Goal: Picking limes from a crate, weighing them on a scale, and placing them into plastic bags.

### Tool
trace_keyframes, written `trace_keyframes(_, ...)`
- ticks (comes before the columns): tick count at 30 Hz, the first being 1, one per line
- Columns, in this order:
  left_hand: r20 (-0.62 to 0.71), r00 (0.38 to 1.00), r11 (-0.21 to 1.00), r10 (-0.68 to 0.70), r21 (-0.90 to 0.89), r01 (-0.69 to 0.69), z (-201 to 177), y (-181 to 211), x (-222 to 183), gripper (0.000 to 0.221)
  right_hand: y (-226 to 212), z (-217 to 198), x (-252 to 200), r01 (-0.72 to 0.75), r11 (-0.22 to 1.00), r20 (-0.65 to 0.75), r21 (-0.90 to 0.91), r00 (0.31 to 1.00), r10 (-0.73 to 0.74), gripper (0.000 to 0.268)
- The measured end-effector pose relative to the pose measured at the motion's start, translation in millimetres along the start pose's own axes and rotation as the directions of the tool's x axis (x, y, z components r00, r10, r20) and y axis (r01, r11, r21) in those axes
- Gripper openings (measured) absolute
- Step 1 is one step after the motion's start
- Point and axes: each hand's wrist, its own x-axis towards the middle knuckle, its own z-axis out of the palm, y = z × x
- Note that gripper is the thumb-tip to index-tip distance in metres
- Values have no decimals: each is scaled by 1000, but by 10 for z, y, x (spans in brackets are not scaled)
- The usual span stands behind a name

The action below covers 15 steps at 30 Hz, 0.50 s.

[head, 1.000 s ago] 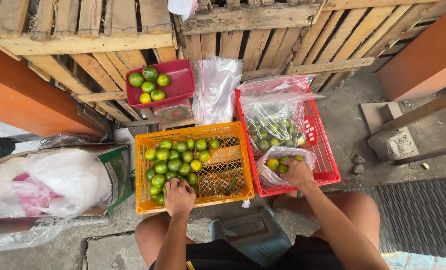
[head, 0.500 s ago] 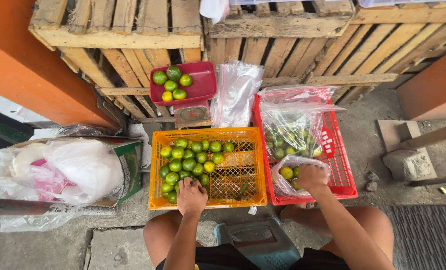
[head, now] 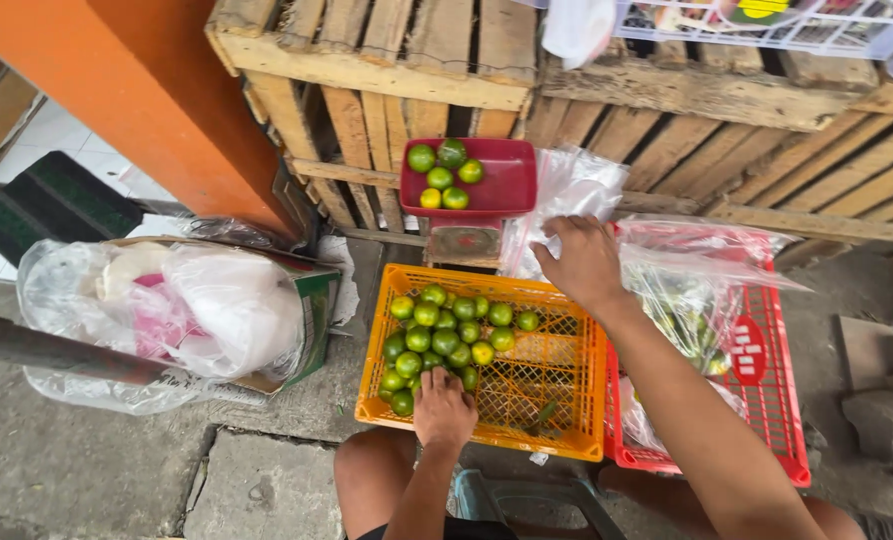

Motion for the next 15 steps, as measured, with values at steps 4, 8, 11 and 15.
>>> trace_keyframes(4,23,1000,1000,-6,12,6,-47,-2,15,37,-419,315,751,-13,997,53,73,999,9,30)
trace_keyframes(8,45,999,999,-12,-36,13,-158,-2,3,31,-736,584,1244,-179,978,337,-111,918,207,52)
trace_keyframes(11,60,998,998,-15,-57,19,-126,-12,20,31,-991,575,1440,-317,933,481,-171,799,359,62)
trace_keyframes(15,35,999,995,-13,-95,16,-39,-29,48,29,-1124,653,1524,-375,899,537,-227,722,437,61)
